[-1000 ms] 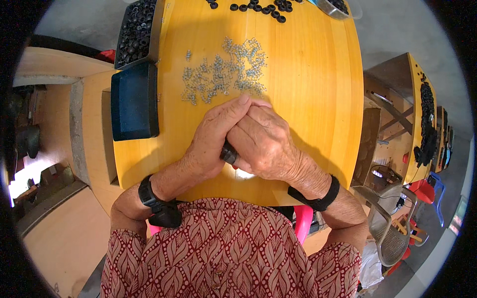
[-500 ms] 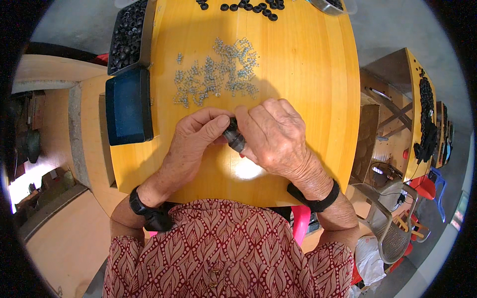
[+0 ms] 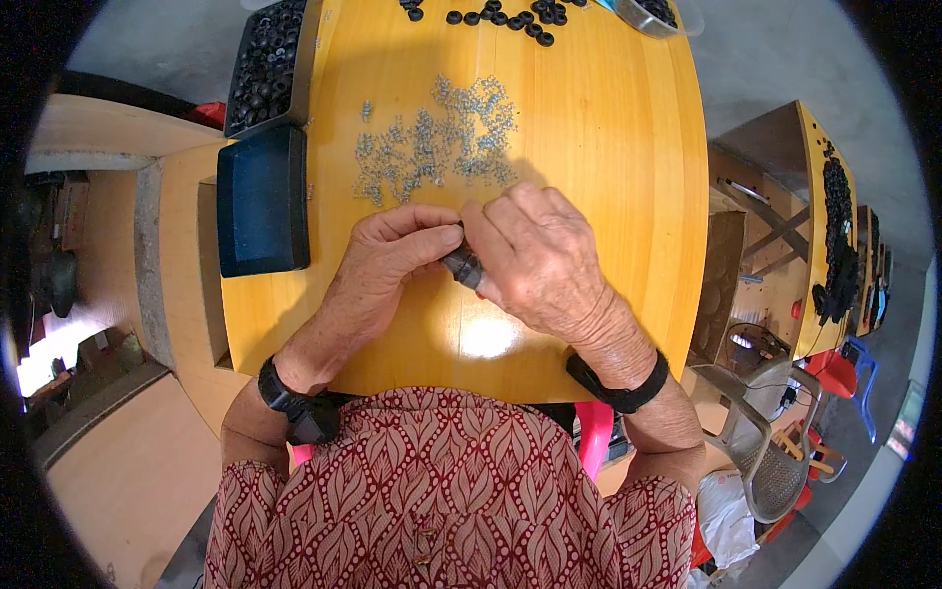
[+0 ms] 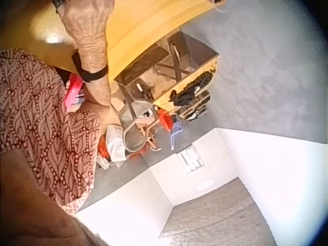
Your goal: The person assembles black plastic components by hand, joining plastic caps and plastic inserts together.
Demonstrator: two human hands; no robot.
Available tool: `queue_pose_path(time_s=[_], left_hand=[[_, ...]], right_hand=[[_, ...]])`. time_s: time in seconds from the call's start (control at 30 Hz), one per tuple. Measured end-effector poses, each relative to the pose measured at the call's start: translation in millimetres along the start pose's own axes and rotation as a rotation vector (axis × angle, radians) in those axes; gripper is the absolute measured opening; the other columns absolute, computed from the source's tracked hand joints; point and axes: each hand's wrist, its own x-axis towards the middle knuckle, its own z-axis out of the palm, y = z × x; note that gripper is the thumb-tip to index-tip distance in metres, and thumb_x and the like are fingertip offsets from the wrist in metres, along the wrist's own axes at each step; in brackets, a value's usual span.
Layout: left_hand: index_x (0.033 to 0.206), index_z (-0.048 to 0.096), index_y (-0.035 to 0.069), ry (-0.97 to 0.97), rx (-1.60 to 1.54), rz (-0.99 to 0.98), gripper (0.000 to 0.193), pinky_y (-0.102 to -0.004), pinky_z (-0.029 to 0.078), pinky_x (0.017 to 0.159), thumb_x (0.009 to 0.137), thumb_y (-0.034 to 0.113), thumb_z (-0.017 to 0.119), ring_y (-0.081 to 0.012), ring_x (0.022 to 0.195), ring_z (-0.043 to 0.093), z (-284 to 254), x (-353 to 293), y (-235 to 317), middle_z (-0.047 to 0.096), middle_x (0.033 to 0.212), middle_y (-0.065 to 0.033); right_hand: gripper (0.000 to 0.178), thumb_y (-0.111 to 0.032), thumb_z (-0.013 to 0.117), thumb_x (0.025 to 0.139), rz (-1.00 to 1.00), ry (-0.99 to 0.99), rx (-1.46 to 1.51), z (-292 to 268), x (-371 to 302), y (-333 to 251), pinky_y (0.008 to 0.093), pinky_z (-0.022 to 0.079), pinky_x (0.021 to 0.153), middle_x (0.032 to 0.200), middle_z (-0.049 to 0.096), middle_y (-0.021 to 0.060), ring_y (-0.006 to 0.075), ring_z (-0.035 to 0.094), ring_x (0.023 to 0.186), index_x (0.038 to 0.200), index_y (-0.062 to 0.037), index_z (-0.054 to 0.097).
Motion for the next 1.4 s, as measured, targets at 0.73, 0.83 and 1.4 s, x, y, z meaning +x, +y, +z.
queue_pose_path(time_s=[0.73, 0.83, 1.4], left_hand=[[0.116, 0.062, 0.004, -0.071, 0.008, 0.100, 0.032, -0.0229, 0.043, 0.088, 0.100, 0.029, 0.054, -0.0073, 0.096, 0.055, 22.2, 15.1, -1.6, 0.064, 0.103, -0.0015], [0.115, 0.063, 0.004, -0.049, 0.016, 0.093, 0.031, -0.0221, 0.042, 0.086, 0.100, 0.029, 0.053, -0.0062, 0.094, 0.053, 27.7, 14.0, -2.2, 0.063, 0.102, -0.0002], [0.105, 0.065, 0.000, -0.118, -0.017, 0.053, 0.018, -0.0257, 0.051, 0.086, 0.089, 0.007, 0.066, -0.0137, 0.090, 0.065, -0.1, -1.4, -2.1, 0.068, 0.094, -0.0060]], right_hand=[[0.029, -0.016, 0.076, 0.065, -0.060, 0.137, 0.146, 1.6, -6.4, 5.0, 0.0339, 0.047, 0.057, 0.066, 0.054, 0.0087, 0.0244, 0.056, 0.061, 0.083, 0.0031, 0.065], [0.030, -0.017, 0.076, 0.065, -0.057, 0.150, 0.150, 2.6, -4.8, 2.5, 0.0343, 0.048, 0.059, 0.068, 0.055, 0.0090, 0.0248, 0.057, 0.062, 0.084, 0.0032, 0.065], [0.038, -0.013, 0.075, 0.069, 0.088, 0.005, 0.266, -20.5, 2.2, -2.0, 0.0366, 0.050, 0.071, 0.085, 0.065, 0.0108, 0.0273, 0.062, 0.081, 0.104, 0.0010, 0.067]])
